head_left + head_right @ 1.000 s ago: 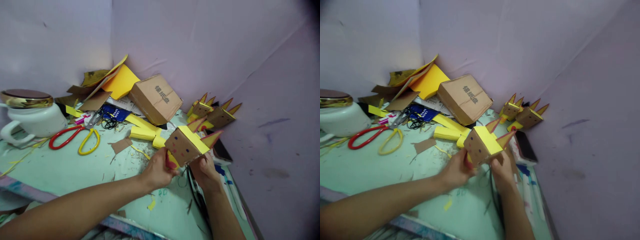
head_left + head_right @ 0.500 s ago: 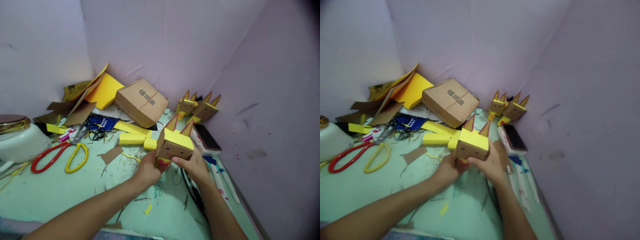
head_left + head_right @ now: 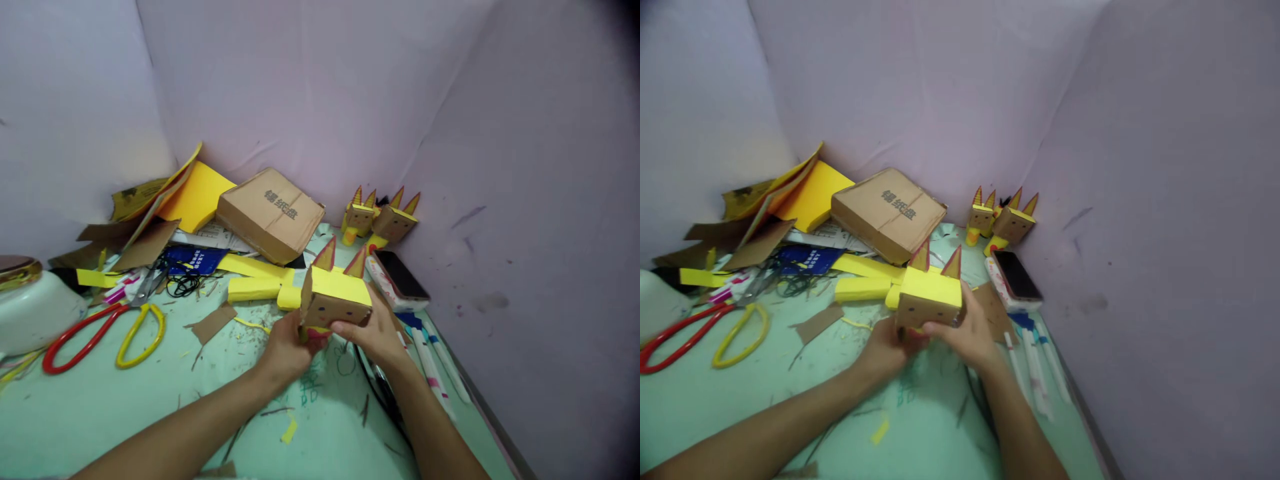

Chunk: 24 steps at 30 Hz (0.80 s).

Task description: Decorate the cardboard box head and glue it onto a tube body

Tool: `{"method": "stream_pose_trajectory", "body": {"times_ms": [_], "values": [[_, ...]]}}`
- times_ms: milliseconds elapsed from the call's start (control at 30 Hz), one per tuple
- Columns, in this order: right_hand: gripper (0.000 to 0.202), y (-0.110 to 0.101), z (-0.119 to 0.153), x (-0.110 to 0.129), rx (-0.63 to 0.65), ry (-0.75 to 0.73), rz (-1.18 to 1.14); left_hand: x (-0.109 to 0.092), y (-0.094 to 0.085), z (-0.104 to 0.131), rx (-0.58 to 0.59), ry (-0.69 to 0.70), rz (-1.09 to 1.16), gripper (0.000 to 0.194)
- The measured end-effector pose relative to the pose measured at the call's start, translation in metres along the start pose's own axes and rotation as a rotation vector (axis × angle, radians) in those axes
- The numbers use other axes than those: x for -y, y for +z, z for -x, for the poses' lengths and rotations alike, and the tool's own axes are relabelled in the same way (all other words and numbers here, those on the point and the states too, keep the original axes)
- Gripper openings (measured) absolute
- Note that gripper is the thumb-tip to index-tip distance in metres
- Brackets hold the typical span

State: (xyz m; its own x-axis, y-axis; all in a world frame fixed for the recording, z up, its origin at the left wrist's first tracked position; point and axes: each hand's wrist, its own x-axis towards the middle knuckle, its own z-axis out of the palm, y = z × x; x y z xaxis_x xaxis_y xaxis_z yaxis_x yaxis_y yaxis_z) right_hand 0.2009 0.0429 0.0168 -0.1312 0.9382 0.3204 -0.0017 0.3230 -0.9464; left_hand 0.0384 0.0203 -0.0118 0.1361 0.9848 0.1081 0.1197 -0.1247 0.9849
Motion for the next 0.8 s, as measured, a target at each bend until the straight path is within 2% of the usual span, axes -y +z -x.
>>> {"method": "stream_pose_trajectory", "body": {"times_ms": [133,233,300,433,600,667,733,800], "values": [[0.055,-0.022,0.004,-0.004,-0.097,-0.006,-0.32,-0.008,-0.01,0.01,-0.004,0.137,0.03,0.057],[0.062,-0.035,0.003,0.0,-0.176,-0.031,-0.441,-0.009,-0.016,0.016,0.028,0.223,0.252,0.053],[0.063,-0.038,0.001,0.003,-0.205,-0.031,-0.459,-0.007,-0.017,0.018,0.07,0.16,0.424,0.047],[0.044,-0.039,-0.004,0.0,-0.269,0.05,-0.451,0.004,-0.013,0.014,0.151,0.031,0.573,0.045],[0.037,-0.042,-0.004,-0.008,-0.213,0.088,-0.483,0.009,-0.01,0.013,0.263,0.041,0.488,0.058],[0.033,-0.042,-0.004,-0.009,-0.173,0.06,-0.478,0.003,-0.011,0.018,0.251,0.078,0.398,0.059],[0.035,-0.042,-0.004,-0.009,-0.125,0.0,-0.358,-0.005,-0.013,0.022,0.213,0.163,0.246,0.062],[0.051,-0.04,-0.002,-0.01,-0.081,-0.048,-0.189,-0.01,-0.014,0.025,0.161,0.273,0.057,0.069]]}}
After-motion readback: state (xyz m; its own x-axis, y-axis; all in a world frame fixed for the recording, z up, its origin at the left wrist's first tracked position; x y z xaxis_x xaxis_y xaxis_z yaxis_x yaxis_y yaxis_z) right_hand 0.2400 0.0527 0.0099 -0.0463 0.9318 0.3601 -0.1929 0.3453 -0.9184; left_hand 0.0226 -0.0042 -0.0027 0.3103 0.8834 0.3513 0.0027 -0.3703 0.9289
